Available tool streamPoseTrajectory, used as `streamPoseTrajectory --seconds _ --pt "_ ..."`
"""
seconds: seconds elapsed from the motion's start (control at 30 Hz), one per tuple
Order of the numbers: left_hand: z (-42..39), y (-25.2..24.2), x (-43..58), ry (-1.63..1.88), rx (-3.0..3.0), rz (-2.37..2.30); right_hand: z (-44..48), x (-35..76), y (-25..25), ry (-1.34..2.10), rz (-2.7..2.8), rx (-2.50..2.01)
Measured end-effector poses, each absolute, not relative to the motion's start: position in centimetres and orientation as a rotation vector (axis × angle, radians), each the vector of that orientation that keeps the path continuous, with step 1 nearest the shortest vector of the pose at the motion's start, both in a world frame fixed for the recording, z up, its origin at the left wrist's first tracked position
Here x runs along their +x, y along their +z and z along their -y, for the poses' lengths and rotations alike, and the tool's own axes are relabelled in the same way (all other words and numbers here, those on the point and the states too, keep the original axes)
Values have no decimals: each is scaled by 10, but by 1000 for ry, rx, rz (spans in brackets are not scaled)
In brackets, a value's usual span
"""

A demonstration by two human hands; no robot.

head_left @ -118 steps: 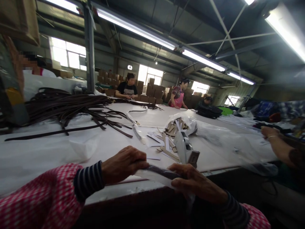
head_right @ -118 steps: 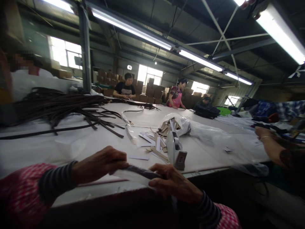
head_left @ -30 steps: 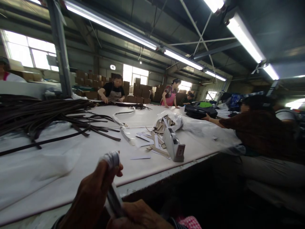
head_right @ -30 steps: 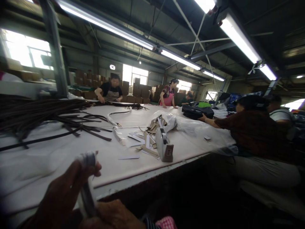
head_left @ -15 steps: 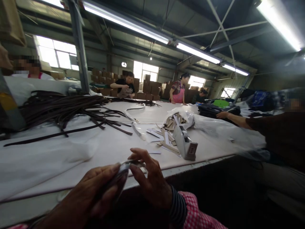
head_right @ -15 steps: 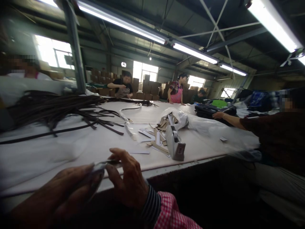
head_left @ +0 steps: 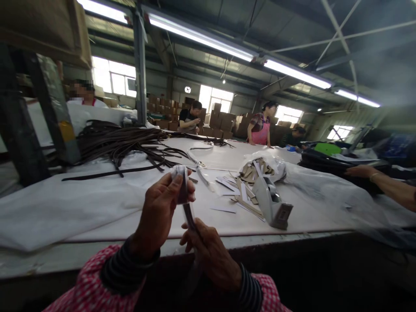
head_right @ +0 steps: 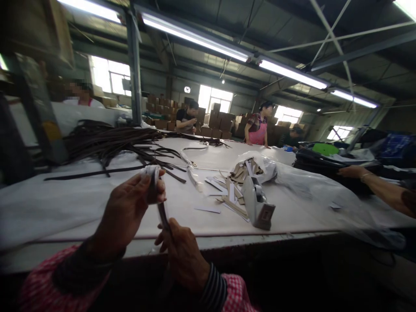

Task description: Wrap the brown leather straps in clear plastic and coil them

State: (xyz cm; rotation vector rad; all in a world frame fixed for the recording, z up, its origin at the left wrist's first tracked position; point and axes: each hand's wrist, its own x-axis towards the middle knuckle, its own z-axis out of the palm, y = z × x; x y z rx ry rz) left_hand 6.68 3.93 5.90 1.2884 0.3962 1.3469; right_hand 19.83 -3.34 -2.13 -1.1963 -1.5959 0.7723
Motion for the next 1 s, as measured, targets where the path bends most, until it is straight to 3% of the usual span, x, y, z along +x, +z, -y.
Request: streamPoseTrajectory --seconds 0.13,0.3,0.43,0.57,0.73,0.8,1.0 --pt "-67 36 65 1518 2195 -562 28 219 2 1415 1408 -914" --pt "-91 32 38 1037 2872 -431 3 257 32 1487 1392 -1005" --pt "-82 39 16 722 2730 -604 -12 270 53 1301 1588 -1164" --pt "-65 52 7 430 2014 -766 -12 265 64 1130 1749 -1079" --pt "-63 70 9 333 1543 -791 -4 254 63 245 2115 -1194" --pt "-61 80 11 308 1493 -710 -4 252 66 129 2162 -1179" --pt "-46 112 19 585 1275 -418 -16 258 77 1230 1684 -813"
